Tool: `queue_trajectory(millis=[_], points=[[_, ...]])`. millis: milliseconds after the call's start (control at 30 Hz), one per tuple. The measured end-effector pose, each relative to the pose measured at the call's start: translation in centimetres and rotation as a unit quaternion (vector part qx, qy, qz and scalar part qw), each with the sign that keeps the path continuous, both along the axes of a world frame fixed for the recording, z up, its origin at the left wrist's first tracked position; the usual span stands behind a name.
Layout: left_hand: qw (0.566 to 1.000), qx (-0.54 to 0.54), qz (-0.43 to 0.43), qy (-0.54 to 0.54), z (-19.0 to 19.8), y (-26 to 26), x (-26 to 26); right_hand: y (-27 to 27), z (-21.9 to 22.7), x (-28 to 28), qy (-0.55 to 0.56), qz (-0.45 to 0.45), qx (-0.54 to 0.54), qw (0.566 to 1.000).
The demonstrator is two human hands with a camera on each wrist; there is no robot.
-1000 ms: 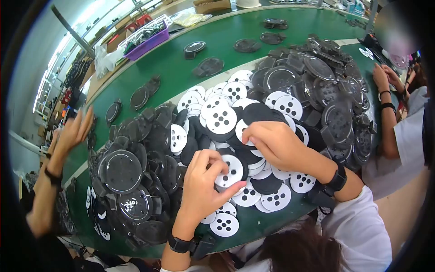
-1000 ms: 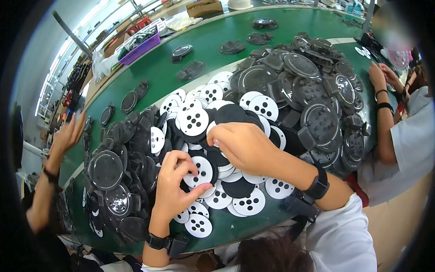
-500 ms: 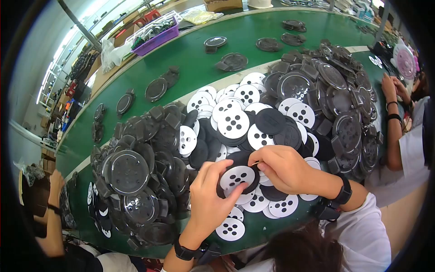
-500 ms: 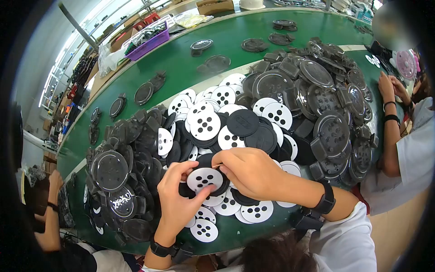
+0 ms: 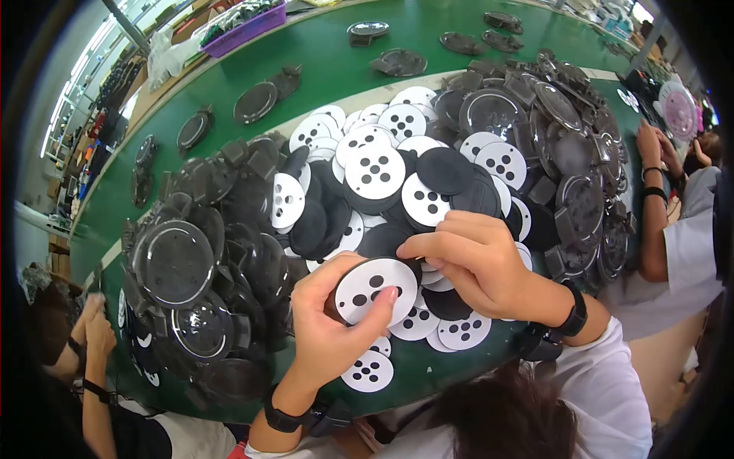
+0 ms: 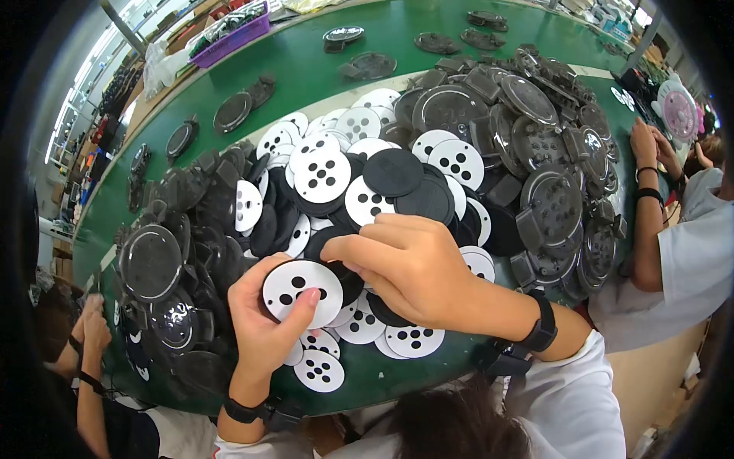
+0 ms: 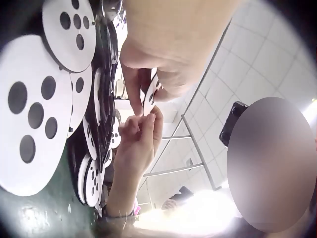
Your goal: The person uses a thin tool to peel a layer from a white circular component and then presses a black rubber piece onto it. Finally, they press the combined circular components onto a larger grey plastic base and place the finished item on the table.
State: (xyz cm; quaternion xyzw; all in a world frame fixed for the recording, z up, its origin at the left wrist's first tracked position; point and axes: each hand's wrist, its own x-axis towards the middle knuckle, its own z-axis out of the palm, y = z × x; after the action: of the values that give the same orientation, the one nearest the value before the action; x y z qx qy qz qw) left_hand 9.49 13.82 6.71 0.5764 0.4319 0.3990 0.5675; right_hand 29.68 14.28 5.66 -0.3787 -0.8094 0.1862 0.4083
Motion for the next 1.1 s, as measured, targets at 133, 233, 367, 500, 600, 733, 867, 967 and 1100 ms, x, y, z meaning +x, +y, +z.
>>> queue_trajectory(millis=[133,233,367,500,600,733,867,967,1100], points=[[0.995,0.086,-0.034,-0.02,-0.9,0.3,-0.1,-0.5,-0.3,-0.4,0.007,0.012,0.019,1.0],[0.998,0.04,-0.026,-0.031,-0.4,0.2,0.4,-0.5,0.0,-0.4,-0.008,0.012,0.036,0.999],[0.994,0.067,0.0,-0.087,-1.4,0.2,-0.2,-0.4,-0.2,-0.3,-0.025,0.018,0.041,0.999],[0.989,0.022,-0.001,-0.149,-2.2,0.5,-0.2,-0.6,-0.3,-0.2,-0.069,0.025,0.038,0.997],[0.992,-0.048,0.014,-0.114,-1.2,-0.2,0.2,-0.6,0.3,-0.4,-0.026,0.013,0.02,0.999],[0.998,0.02,-0.031,-0.045,-1.2,-0.2,0.0,-0.6,-0.3,-0.4,0.014,0.001,0.027,1.0],[0.999,0.025,-0.018,-0.026,-1.1,-0.6,0.3,-0.7,0.2,-0.4,-0.019,0.009,0.029,0.999],[0.994,0.101,-0.032,0.01,-1.3,-0.4,0.3,-1.1,-0.4,-0.6,0.011,-0.006,0.013,1.0],[0.981,0.186,-0.037,0.031,-1.5,-0.4,0.4,-1.6,-0.3,-0.8,0.025,-0.014,-0.014,0.999]])
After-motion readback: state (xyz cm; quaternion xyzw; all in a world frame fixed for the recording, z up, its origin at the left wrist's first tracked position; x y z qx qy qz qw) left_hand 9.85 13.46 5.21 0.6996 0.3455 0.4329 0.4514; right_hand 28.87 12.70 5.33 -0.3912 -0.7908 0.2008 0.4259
